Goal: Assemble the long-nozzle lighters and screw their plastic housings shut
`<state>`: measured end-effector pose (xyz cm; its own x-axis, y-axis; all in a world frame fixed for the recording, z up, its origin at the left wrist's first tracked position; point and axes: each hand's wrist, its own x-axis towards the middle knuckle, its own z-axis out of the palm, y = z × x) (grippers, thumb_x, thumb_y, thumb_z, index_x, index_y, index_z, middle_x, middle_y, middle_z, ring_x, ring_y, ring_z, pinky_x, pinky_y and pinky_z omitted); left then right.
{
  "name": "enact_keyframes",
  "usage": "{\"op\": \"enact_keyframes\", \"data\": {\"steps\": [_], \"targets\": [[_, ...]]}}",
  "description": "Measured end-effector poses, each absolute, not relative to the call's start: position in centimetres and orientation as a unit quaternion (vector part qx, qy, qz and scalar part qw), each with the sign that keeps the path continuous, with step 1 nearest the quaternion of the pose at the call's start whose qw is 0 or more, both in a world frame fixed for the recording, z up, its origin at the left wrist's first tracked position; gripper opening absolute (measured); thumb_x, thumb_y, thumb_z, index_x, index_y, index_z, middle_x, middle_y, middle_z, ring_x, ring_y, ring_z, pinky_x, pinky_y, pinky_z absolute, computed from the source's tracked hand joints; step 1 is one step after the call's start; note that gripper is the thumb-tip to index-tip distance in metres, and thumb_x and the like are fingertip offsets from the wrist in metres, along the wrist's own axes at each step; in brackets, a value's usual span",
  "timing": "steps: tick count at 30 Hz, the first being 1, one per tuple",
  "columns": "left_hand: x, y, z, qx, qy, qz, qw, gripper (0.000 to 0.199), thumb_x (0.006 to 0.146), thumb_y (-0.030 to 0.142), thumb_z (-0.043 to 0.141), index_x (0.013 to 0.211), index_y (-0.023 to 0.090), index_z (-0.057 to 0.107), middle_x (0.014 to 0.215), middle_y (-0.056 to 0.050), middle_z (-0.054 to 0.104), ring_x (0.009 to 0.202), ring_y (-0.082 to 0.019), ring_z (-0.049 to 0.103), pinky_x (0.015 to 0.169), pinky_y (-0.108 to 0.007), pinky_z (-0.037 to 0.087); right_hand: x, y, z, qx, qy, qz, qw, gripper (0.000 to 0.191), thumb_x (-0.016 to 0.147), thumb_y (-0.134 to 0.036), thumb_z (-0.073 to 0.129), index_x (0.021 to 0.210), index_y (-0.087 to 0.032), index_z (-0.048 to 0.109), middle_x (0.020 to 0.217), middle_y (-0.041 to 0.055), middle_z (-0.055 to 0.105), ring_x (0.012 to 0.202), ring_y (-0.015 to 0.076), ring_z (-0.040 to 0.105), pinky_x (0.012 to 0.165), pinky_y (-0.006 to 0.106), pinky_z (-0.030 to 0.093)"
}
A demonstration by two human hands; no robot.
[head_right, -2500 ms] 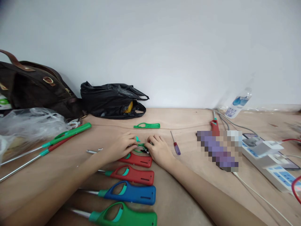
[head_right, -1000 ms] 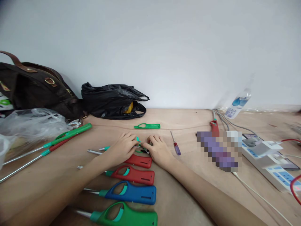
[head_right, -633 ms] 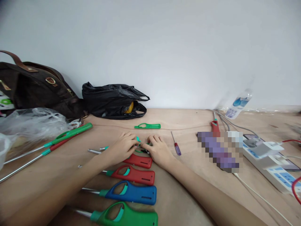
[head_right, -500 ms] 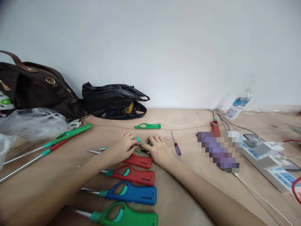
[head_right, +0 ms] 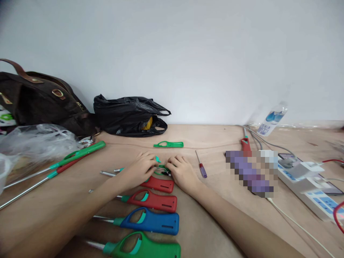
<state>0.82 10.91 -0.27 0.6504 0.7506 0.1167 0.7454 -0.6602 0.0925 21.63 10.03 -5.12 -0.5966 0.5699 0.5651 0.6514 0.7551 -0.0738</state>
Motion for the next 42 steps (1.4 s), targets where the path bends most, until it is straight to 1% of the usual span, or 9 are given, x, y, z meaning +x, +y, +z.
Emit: {"op": "enact_keyframes", "data": {"steps": [7, 10, 20, 25, 31, 38, 42], "targets": [[0.8, 10.9, -0.4, 0.91, 0.407, 0.08, 0.019, 0.023, 0.092, 0.013, 0.046, 0.094, 0.014, 0.069, 0.093, -0.008, 0.062, 0.096, -0.024, 0.053, 0.085, -0.038, 0.041, 21.5, 10.0, -5.1, -0.358, -0.891, -0.06, 0.274, 0.026, 0.089, -0.003, 0.045, 0.097, -0.016, 0.066, 0.101, 0.011, 0.062, 0.093, 0.0246, 0.05, 0.079, 0.039, 0.05], [0.8, 10.8, -0.3, 0.909, 0.409, 0.079, 0.022, 0.023, 0.092, 0.013, 0.046, 0.093, 0.015, 0.069, 0.093, -0.008, 0.062, 0.097, -0.024, 0.053, 0.085, -0.037, 0.041, 21.5, 10.1, -5.2, -0.364, -0.888, -0.049, 0.276, 0.027, 0.088, -0.002, 0.044, 0.097, -0.014, 0.066, 0.1, 0.0121, 0.06, 0.093, 0.0244, 0.05, 0.08, 0.039, 0.05], [0.8, 10.7, -0.2, 0.906, 0.42, 0.057, -0.002, 0.023, 0.093, 0.014, 0.045, 0.094, 0.014, 0.068, 0.101, -0.01, 0.063, 0.1, -0.025, 0.053, 0.086, -0.039, 0.039, 21.3, 9.8, -4.8, -0.387, -0.879, -0.049, 0.274, 0.024, 0.087, -0.005, 0.047, 0.094, -0.017, 0.067, 0.099, 0.0115, 0.059, 0.092, 0.025, 0.049, 0.078, 0.039, 0.048], [0.8, 10.7, -0.1, 0.905, 0.422, 0.05, -0.002, 0.021, 0.092, 0.013, 0.047, 0.093, 0.014, 0.068, 0.101, -0.01, 0.064, 0.101, -0.025, 0.053, 0.087, -0.039, 0.039, 21.5, 9.9, -4.6, -0.39, -0.874, -0.014, 0.289, 0.025, 0.088, -0.004, 0.046, 0.095, -0.017, 0.067, 0.099, 0.0108, 0.058, 0.094, 0.0245, 0.049, 0.08, 0.039, 0.047], [0.5, 11.1, -0.3, 0.897, 0.429, 0.093, 0.053, 0.021, 0.089, 0.012, 0.047, 0.086, 0.016, 0.067, 0.096, -0.007, 0.064, 0.098, -0.023, 0.054, 0.088, -0.038, 0.041, 22.0, 10.1, -4.4, -0.383, -0.862, 0.059, 0.327, 0.027, 0.087, -0.002, 0.045, 0.092, -0.018, 0.067, 0.098, 0.0082, 0.059, 0.093, 0.0212, 0.051, 0.083, 0.037, 0.047], [0.5, 11.2, 0.1, 0.889, 0.436, 0.115, 0.077, 0.02, 0.086, 0.011, 0.049, 0.083, 0.017, 0.068, 0.092, -0.005, 0.065, 0.096, -0.022, 0.056, 0.088, -0.037, 0.043, 22.1, 10.3, -4.5, -0.379, -0.859, 0.067, 0.339, 0.028, 0.086, -0.002, 0.046, 0.091, -0.019, 0.067, 0.097, 0.0072, 0.059, 0.093, 0.0206, 0.053, 0.082, 0.036, 0.047], [0.1, 11.8, 0.4, 0.877, 0.443, 0.166, 0.085, 0.018, 0.082, 0.007, 0.05, 0.079, 0.017, 0.065, 0.089, -0.005, 0.065, 0.095, -0.022, 0.058, 0.087, -0.034, 0.046, 21.9, 10.0, -4.3, -0.387, -0.859, 0.069, 0.329, 0.024, 0.087, -0.003, 0.048, 0.092, -0.018, 0.066, 0.098, 0.0077, 0.059, 0.093, 0.021, 0.052, 0.082, 0.036, 0.046]]}}
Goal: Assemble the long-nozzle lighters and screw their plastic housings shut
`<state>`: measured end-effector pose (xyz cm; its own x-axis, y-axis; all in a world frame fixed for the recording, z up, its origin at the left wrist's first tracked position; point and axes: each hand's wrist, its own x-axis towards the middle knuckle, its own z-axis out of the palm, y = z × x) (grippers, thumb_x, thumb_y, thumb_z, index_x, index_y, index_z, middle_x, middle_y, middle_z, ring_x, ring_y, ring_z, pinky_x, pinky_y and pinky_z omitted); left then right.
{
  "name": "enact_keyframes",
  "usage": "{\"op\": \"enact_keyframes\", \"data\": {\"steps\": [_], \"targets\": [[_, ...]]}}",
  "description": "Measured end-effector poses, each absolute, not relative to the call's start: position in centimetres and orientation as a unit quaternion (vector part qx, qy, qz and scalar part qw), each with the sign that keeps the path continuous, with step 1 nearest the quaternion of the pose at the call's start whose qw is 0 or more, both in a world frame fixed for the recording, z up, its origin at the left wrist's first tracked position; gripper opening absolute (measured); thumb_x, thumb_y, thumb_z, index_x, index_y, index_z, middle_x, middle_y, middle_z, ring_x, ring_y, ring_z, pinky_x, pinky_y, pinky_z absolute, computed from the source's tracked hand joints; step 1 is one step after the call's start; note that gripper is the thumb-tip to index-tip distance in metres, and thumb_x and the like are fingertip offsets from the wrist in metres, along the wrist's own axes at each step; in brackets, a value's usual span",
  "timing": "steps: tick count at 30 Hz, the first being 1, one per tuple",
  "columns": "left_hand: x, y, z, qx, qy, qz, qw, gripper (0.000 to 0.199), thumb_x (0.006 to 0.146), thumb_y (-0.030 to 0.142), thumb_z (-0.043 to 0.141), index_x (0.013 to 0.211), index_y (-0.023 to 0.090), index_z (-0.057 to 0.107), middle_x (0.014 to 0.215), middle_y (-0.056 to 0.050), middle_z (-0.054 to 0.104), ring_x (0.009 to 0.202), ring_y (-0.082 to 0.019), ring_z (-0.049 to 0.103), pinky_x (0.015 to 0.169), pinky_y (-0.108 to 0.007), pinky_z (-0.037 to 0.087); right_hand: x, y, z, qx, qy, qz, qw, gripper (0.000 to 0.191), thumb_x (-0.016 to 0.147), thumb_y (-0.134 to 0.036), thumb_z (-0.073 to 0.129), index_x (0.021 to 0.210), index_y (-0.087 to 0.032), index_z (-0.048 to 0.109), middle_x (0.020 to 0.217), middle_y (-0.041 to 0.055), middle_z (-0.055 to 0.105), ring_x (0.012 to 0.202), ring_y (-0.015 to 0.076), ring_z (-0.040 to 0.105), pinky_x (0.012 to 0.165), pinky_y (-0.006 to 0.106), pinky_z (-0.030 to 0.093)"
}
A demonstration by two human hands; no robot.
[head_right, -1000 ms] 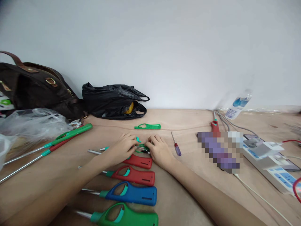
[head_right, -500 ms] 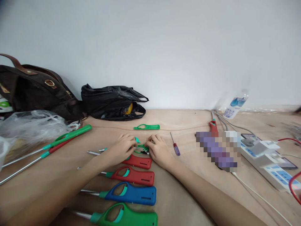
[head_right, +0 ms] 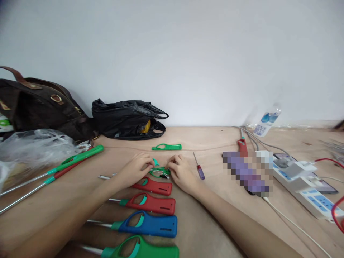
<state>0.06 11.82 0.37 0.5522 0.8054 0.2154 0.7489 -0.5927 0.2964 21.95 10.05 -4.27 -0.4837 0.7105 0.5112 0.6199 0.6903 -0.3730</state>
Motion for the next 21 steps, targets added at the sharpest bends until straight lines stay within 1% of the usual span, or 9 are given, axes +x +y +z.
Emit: {"op": "enact_keyframes", "data": {"steps": [2, 6, 9, 12, 15, 17, 21], "targets": [[-0.5, 12.4, 0.3, 0.872, 0.444, 0.192, 0.077, 0.021, 0.079, 0.004, 0.049, 0.082, 0.017, 0.065, 0.092, -0.005, 0.065, 0.096, -0.021, 0.059, 0.088, -0.033, 0.047, 21.8, 9.9, -4.1, -0.392, -0.861, 0.065, 0.317, 0.022, 0.088, -0.005, 0.048, 0.093, -0.018, 0.065, 0.1, 0.008, 0.059, 0.094, 0.0215, 0.051, 0.083, 0.036, 0.046], [-1.3, 13.4, 0.0, 0.884, 0.416, 0.202, 0.063, 0.034, 0.077, 0.001, 0.05, 0.102, 0.019, 0.065, 0.109, -0.006, 0.064, 0.106, -0.021, 0.058, 0.094, -0.031, 0.046, 21.6, 9.8, -4.2, -0.392, -0.865, 0.053, 0.309, 0.019, 0.09, -0.008, 0.049, 0.093, -0.019, 0.065, 0.102, 0.0081, 0.059, 0.096, 0.0216, 0.051, 0.083, 0.037, 0.045], [-1.1, 14.1, 0.0, 0.901, 0.387, 0.184, 0.065, 0.034, 0.079, 0.003, 0.053, 0.107, 0.017, 0.065, 0.108, -0.007, 0.065, 0.105, -0.021, 0.059, 0.093, -0.031, 0.047, 21.7, 9.9, -4.2, -0.389, -0.857, 0.057, 0.333, 0.019, 0.09, -0.009, 0.049, 0.096, -0.02, 0.063, 0.102, 0.0079, 0.06, 0.096, 0.0217, 0.052, 0.083, 0.037, 0.045], [-0.7, 14.7, 0.1, 0.914, 0.374, 0.152, 0.045, 0.028, 0.079, 0.003, 0.052, 0.1, 0.016, 0.066, 0.098, -0.007, 0.066, 0.094, -0.02, 0.061, 0.084, -0.029, 0.048, 22.1, 9.7, -3.8, -0.393, -0.844, 0.072, 0.357, 0.018, 0.091, -0.011, 0.048, 0.101, -0.02, 0.059, 0.101, 0.0076, 0.062, 0.094, 0.0219, 0.053, 0.082, 0.037, 0.044], [-0.6, 15.4, -0.3, 0.919, 0.373, 0.124, 0.029, 0.022, 0.08, 0.004, 0.051, 0.089, 0.016, 0.067, 0.088, -0.006, 0.065, 0.083, -0.019, 0.06, 0.074, -0.027, 0.048, 22.7, 9.5, -2.9, -0.389, -0.855, 0.089, 0.333, 0.009, 0.09, -0.014, 0.05, 0.09, -0.02, 0.057, 0.09, 0.0046, 0.062, 0.087, 0.0208, 0.054, 0.079, 0.036, 0.041], [-0.5, 15.8, -0.7, 0.919, 0.376, 0.121, 0.021, 0.02, 0.08, 0.004, 0.051, 0.085, 0.016, 0.066, 0.085, -0.005, 0.063, 0.081, -0.018, 0.06, 0.073, -0.027, 0.047, 22.9, 9.3, -2.4, -0.372, -0.873, 0.098, 0.3, 0.006, 0.087, -0.016, 0.054, 0.083, -0.021, 0.054, 0.085, 0.0027, 0.061, 0.083, 0.0197, 0.054, 0.078, 0.035, 0.039], [-0.4, 16.1, -1.2, 0.92, 0.374, 0.118, 0.005, 0.016, 0.081, 0.006, 0.051, 0.08, 0.016, 0.064, 0.085, -0.005, 0.061, 0.083, -0.02, 0.059, 0.078, -0.03, 0.047, 22.9, 9.1, -1.9, -0.355, -0.895, 0.093, 0.252, 0.008, 0.082, -0.018, 0.061, 0.08, -0.02, 0.053, 0.083, 0.0021, 0.059, 0.083, 0.0192, 0.054, 0.077, 0.034, 0.036]]}}
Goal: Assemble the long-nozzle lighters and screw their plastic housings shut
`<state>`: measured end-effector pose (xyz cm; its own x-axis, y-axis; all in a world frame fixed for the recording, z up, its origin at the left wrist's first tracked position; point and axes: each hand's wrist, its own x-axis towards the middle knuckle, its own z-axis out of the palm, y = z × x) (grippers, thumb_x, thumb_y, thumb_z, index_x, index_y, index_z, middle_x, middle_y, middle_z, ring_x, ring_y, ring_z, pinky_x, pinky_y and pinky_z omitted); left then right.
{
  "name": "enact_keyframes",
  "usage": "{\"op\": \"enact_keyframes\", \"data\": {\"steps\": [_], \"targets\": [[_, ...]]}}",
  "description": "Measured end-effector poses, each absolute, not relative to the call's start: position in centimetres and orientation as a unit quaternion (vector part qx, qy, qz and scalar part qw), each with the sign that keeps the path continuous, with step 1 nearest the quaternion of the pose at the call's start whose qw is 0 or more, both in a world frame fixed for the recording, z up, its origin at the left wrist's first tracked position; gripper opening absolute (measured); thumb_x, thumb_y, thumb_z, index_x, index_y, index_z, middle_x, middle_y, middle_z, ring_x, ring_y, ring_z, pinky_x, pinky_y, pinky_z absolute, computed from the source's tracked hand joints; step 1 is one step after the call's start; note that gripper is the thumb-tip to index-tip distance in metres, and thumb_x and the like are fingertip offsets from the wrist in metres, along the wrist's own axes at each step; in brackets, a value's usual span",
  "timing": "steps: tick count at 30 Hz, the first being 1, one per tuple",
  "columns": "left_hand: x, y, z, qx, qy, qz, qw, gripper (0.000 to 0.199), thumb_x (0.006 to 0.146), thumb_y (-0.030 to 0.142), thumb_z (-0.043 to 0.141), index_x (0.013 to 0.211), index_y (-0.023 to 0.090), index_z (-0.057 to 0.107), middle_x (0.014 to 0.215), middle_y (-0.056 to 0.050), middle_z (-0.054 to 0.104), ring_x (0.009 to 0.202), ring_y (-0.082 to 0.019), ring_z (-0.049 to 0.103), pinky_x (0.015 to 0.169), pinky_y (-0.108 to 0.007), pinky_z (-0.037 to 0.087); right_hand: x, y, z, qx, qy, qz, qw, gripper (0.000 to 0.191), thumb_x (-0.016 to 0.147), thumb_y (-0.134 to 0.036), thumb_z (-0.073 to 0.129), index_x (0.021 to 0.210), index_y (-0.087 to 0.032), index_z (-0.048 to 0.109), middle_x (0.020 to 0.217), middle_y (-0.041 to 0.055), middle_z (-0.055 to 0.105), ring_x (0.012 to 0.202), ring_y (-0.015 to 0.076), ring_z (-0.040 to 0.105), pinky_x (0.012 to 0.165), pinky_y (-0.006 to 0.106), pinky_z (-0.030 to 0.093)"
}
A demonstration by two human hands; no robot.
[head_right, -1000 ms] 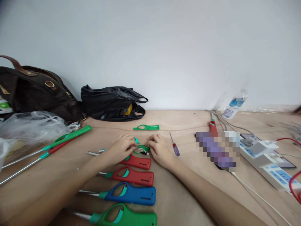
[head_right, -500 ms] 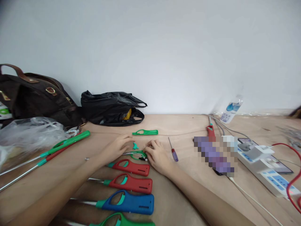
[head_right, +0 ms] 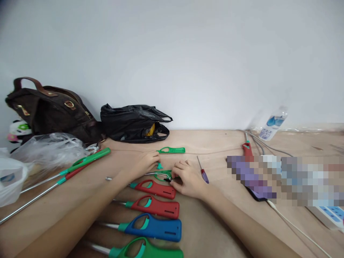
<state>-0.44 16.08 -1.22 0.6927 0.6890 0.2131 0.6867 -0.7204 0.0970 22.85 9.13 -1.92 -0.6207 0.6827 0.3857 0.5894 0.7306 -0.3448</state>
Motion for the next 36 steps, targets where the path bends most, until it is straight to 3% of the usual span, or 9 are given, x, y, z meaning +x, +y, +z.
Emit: {"op": "enact_keyframes", "data": {"steps": [8, 14, 24, 36], "targets": [[-0.8, 13.9, 0.4, 0.916, 0.375, 0.137, 0.044, 0.012, 0.083, 0.007, 0.052, 0.08, 0.017, 0.058, 0.086, -0.004, 0.061, 0.085, -0.019, 0.058, 0.077, -0.028, 0.047, 22.7, 9.3, -2.2, -0.357, -0.904, 0.08, 0.223, 0.008, 0.081, -0.013, 0.059, 0.078, -0.019, 0.055, 0.085, 0.0025, 0.058, 0.082, 0.0182, 0.054, 0.078, 0.034, 0.034], [-0.7, 11.5, 0.5, 0.908, 0.381, 0.145, 0.102, 0.014, 0.086, 0.009, 0.05, 0.078, 0.017, 0.058, 0.08, -0.003, 0.063, 0.079, -0.018, 0.059, 0.073, -0.027, 0.046, 22.8, 9.6, -2.6, -0.377, -0.888, 0.069, 0.256, 0.008, 0.087, -0.014, 0.054, 0.081, -0.019, 0.054, 0.086, 0.003, 0.059, 0.083, 0.0183, 0.056, 0.078, 0.033, 0.038], [0.0, 11.7, -0.2, 0.922, 0.368, 0.112, 0.05, 0.015, 0.085, 0.006, 0.055, 0.078, 0.016, 0.063, 0.084, -0.004, 0.065, 0.08, -0.018, 0.059, 0.072, -0.027, 0.044, 22.8, 10.1, -3.7, -0.402, -0.826, 0.188, 0.347, 0.009, 0.088, -0.015, 0.052, 0.082, -0.02, 0.054, 0.081, 0.0026, 0.057, 0.073, 0.0167, 0.056, 0.065, 0.029, 0.046], [0.6, 11.2, 0.0, 0.899, 0.403, 0.162, 0.058, 0.013, 0.083, 0.004, 0.058, 0.082, 0.016, 0.062, 0.088, -0.004, 0.066, 0.088, -0.021, 0.06, 0.077, -0.03, 0.045, 22.5, 10.2, -3.8, -0.42, -0.8, 0.225, 0.365, 0.01, 0.087, -0.015, 0.055, 0.078, -0.019, 0.056, 0.081, 0.0036, 0.063, 0.076, 0.0183, 0.06, 0.069, 0.031, 0.046]]}}
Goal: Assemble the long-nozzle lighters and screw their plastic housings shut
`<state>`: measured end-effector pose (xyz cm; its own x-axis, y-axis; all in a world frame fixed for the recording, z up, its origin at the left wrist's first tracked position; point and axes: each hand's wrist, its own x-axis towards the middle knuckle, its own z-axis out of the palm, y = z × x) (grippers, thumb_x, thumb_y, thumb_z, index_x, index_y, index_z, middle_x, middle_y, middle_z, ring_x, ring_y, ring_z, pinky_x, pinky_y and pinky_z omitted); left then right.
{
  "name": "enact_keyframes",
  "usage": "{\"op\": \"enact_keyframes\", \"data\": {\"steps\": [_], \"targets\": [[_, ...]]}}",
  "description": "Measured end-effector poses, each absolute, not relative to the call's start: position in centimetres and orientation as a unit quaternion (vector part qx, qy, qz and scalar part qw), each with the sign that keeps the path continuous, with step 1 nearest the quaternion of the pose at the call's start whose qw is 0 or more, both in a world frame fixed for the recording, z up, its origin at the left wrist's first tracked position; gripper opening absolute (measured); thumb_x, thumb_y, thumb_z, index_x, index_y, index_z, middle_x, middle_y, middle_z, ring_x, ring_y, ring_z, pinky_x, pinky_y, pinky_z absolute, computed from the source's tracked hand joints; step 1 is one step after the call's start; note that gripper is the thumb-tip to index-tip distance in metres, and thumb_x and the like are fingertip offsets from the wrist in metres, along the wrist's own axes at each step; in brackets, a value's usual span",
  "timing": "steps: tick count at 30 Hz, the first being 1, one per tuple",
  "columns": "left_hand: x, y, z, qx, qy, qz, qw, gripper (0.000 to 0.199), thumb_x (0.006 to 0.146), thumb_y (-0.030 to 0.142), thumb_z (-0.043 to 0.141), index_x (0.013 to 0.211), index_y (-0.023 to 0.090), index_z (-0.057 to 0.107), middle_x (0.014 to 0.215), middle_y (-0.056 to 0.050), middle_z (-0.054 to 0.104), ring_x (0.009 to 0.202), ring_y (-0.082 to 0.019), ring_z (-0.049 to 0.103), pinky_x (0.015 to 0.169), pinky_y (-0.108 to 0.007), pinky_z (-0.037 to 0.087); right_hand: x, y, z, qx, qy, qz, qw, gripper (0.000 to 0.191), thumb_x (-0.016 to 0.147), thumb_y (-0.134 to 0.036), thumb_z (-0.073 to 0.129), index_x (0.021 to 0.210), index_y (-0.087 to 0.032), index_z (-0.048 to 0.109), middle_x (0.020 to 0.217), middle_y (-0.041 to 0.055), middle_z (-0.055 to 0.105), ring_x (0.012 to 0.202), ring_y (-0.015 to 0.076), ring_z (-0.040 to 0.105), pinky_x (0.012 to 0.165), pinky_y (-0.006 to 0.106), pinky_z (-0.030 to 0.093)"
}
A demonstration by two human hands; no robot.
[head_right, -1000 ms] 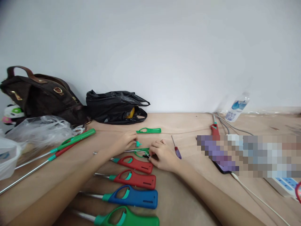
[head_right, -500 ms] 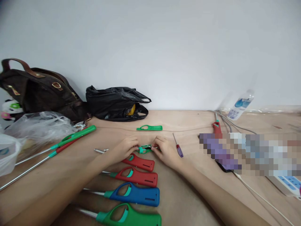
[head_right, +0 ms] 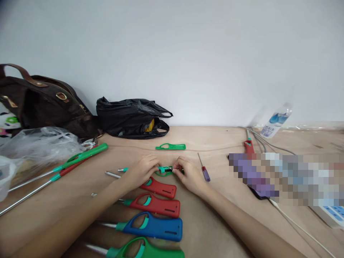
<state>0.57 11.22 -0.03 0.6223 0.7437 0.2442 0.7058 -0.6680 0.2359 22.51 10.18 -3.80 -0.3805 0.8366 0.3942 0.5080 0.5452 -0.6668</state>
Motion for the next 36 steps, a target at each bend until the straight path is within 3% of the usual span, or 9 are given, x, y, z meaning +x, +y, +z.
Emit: {"op": "enact_keyframes", "data": {"steps": [17, 23, 28, 36], "targets": [[0.7, 11.4, -1.6, 0.912, 0.342, 0.208, 0.088, 0.016, 0.079, 0.001, 0.058, 0.079, 0.017, 0.06, 0.086, -0.003, 0.065, 0.086, -0.02, 0.059, 0.076, -0.029, 0.045, 22.8, 9.8, -4.3, -0.378, -0.826, 0.232, 0.347, 0.011, 0.087, -0.011, 0.053, 0.081, -0.02, 0.055, 0.085, 0.0043, 0.061, 0.081, 0.0197, 0.055, 0.075, 0.034, 0.043], [0.6, 11.5, -1.2, 0.922, 0.318, 0.2, 0.097, 0.009, 0.082, 0.009, 0.063, 0.082, 0.017, 0.06, 0.084, -0.003, 0.062, 0.087, -0.02, 0.057, 0.077, -0.029, 0.044, 22.9, 9.9, -4.2, -0.372, -0.825, 0.247, 0.346, 0.011, 0.087, -0.012, 0.053, 0.08, -0.02, 0.055, 0.085, 0.0047, 0.061, 0.081, 0.0196, 0.055, 0.075, 0.033, 0.045], [0.6, 11.6, -1.2, 0.92, 0.307, 0.205, 0.13, 0.013, 0.084, 0.007, 0.058, 0.087, 0.018, 0.061, 0.095, -0.003, 0.06, 0.094, -0.019, 0.057, 0.083, -0.028, 0.044, 23.0, 9.8, -4.0, -0.365, -0.834, 0.231, 0.343, 0.011, 0.088, -0.011, 0.053, 0.08, -0.02, 0.056, 0.085, 0.0045, 0.062, 0.081, 0.0196, 0.055, 0.075, 0.034, 0.044], [0.6, 11.5, -1.7, 0.914, 0.324, 0.186, 0.16, 0.016, 0.083, 0.004, 0.055, 0.088, 0.018, 0.06, 0.093, -0.003, 0.063, 0.093, -0.019, 0.06, 0.083, -0.028, 0.046, 22.9, 9.5, -3.9, -0.37, -0.838, 0.22, 0.334, 0.012, 0.087, -0.01, 0.054, 0.081, -0.02, 0.055, 0.085, 0.0038, 0.061, 0.082, 0.0195, 0.056, 0.075, 0.033, 0.044]]}}
